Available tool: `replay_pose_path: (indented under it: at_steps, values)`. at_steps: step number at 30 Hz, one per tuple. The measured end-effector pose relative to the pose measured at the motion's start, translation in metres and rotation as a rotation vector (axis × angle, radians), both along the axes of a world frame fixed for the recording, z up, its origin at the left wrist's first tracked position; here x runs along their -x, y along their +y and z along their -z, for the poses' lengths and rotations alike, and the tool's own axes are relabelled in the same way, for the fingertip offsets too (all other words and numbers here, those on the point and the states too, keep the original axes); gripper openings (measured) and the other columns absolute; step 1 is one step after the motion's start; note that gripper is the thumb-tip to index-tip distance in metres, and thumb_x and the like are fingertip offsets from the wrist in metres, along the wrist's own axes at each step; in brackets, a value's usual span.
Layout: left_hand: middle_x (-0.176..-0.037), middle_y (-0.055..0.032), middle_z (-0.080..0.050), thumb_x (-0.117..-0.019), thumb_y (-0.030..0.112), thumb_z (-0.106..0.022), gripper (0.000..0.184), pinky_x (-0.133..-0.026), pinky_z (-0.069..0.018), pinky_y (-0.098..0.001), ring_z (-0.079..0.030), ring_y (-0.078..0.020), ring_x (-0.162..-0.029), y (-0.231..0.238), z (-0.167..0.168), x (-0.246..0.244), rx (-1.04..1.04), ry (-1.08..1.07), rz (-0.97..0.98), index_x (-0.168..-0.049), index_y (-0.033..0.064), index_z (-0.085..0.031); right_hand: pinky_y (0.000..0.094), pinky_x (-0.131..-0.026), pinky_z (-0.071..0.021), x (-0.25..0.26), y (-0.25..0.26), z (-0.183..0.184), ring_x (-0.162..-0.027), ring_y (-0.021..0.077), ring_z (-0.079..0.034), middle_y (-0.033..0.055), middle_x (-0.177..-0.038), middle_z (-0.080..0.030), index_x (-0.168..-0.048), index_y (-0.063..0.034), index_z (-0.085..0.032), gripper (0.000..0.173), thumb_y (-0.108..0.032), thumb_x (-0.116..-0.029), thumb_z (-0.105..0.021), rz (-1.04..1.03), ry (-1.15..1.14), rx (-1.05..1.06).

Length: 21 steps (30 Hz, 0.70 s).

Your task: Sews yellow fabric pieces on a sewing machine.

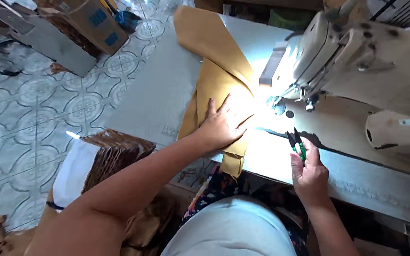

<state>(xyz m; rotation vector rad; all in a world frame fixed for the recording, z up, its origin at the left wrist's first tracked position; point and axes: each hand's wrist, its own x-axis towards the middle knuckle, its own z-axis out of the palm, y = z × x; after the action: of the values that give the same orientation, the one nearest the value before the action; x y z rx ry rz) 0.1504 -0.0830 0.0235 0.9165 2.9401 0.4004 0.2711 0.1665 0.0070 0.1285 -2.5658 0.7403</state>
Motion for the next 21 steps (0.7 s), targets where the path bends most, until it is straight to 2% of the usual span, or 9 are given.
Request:
replay_pose_path:
  at_steps: [3,6,7,9,10,11,14,17,21]
  values:
    - [-0.166,-0.0026,-0.036,-0.1059,0.05,-0.034,0.054,-0.108,-0.0096,-0.086,-0.017,-0.0423,-0.156,0.004,-0.002,-0.028,0.013,-0.022,0.021,-0.158,0.0371,-0.041,0.0294,-0.074,-0.0592,-0.011,0.003,0.006,-0.083,0.0144,-0.071,0.014,-0.096,-0.074,-0.132,0.0071,-0.057,0.052,-0.038,-0.1093,-0.045,-0.077,0.0,0.115]
    - [-0.153,-0.0104,-0.053,-0.1028,0.04,-0.051,0.042,-0.108,-0.0165,-0.0858,-0.038,-0.0436,-0.148,0.002,0.003,-0.042,-0.133,0.099,0.11,-0.141,0.0264,-0.063,0.0334,-0.076,-0.0588,-0.011,0.003,0.007,-0.087,0.0174,-0.072,0.0135,-0.1,-0.074,-0.133,0.0047,-0.056,0.049,-0.037,-0.1101,-0.044,-0.082,-0.018,0.131]
    - [-0.146,-0.0105,-0.059,-0.1018,0.034,-0.057,0.035,-0.111,-0.0217,-0.0811,-0.047,-0.0408,-0.142,0.0,0.004,-0.045,-0.209,0.131,0.146,-0.132,0.0223,-0.07,0.0342,-0.077,-0.059,-0.01,0.003,0.007,-0.088,0.0176,-0.072,0.0129,-0.101,-0.074,-0.135,0.0035,-0.056,0.049,-0.037,-0.1102,-0.044,-0.078,-0.027,0.136]
    - [-0.128,-0.0076,-0.069,-0.1006,0.024,-0.062,0.022,-0.113,-0.0399,-0.0602,-0.061,-0.03,-0.128,-0.002,0.006,-0.05,-0.35,0.146,0.216,-0.116,0.0165,-0.077,0.0356,-0.075,-0.0585,-0.01,0.003,0.007,-0.086,0.0181,-0.071,0.0125,-0.101,-0.074,-0.136,0.0016,-0.056,0.047,-0.036,-0.11,-0.044,-0.075,-0.037,0.135]
    - [-0.121,-0.0063,-0.072,-0.1,0.021,-0.063,0.019,-0.109,-0.047,-0.0503,-0.064,-0.0261,-0.123,-0.003,0.007,-0.053,-0.409,0.133,0.249,-0.109,0.0141,-0.078,0.0367,-0.073,-0.0583,-0.01,0.002,0.008,-0.085,0.0191,-0.071,0.0131,-0.101,-0.073,-0.137,0.0011,-0.056,0.047,-0.035,-0.1098,-0.045,-0.072,-0.037,0.121]
    - [-0.117,-0.006,-0.074,-0.0997,0.02,-0.064,0.017,-0.107,-0.0494,-0.0461,-0.064,-0.0248,-0.122,-0.003,0.008,-0.056,-0.446,0.114,0.265,-0.105,0.0123,-0.078,0.0375,-0.072,-0.0581,-0.01,0.002,0.008,-0.084,0.0201,-0.071,0.0139,-0.1,-0.073,-0.137,0.0009,-0.057,0.047,-0.036,-0.1097,-0.045,-0.068,-0.035,0.103]
    - [-0.116,-0.0044,-0.073,-0.099,0.025,-0.064,0.018,-0.111,-0.0446,-0.0544,-0.061,-0.0269,-0.128,0.001,0.009,-0.069,-0.398,0.099,0.214,-0.101,0.0127,-0.077,0.0391,-0.069,-0.0575,-0.009,0.001,0.007,-0.082,0.023,-0.07,0.0165,-0.102,-0.071,-0.137,0.0011,-0.057,0.047,-0.035,-0.1089,-0.047,-0.058,-0.041,0.081]
    - [-0.115,-0.0053,-0.072,-0.098,0.026,-0.065,0.017,-0.109,-0.0432,-0.062,-0.06,-0.0305,-0.128,0.011,0.006,-0.075,-0.306,0.117,0.155,-0.096,0.0125,-0.074,0.0389,-0.07,-0.0575,-0.009,0.001,0.007,-0.083,0.0231,-0.07,0.0168,-0.104,-0.072,-0.138,0.0004,-0.057,0.048,-0.036,-0.1083,-0.049,-0.046,-0.051,0.079]
    - [-0.122,-0.0095,-0.067,-0.0952,0.034,-0.069,0.026,-0.105,-0.0389,-0.0733,-0.055,-0.0355,-0.133,0.019,-0.014,-0.078,-0.142,0.012,0.125,-0.106,0.0107,-0.071,0.0389,-0.068,-0.0569,-0.009,0.0,0.006,-0.08,0.0234,-0.069,0.0166,-0.101,-0.071,-0.137,0.0005,-0.058,0.047,-0.036,-0.1081,-0.05,-0.035,-0.046,0.07]
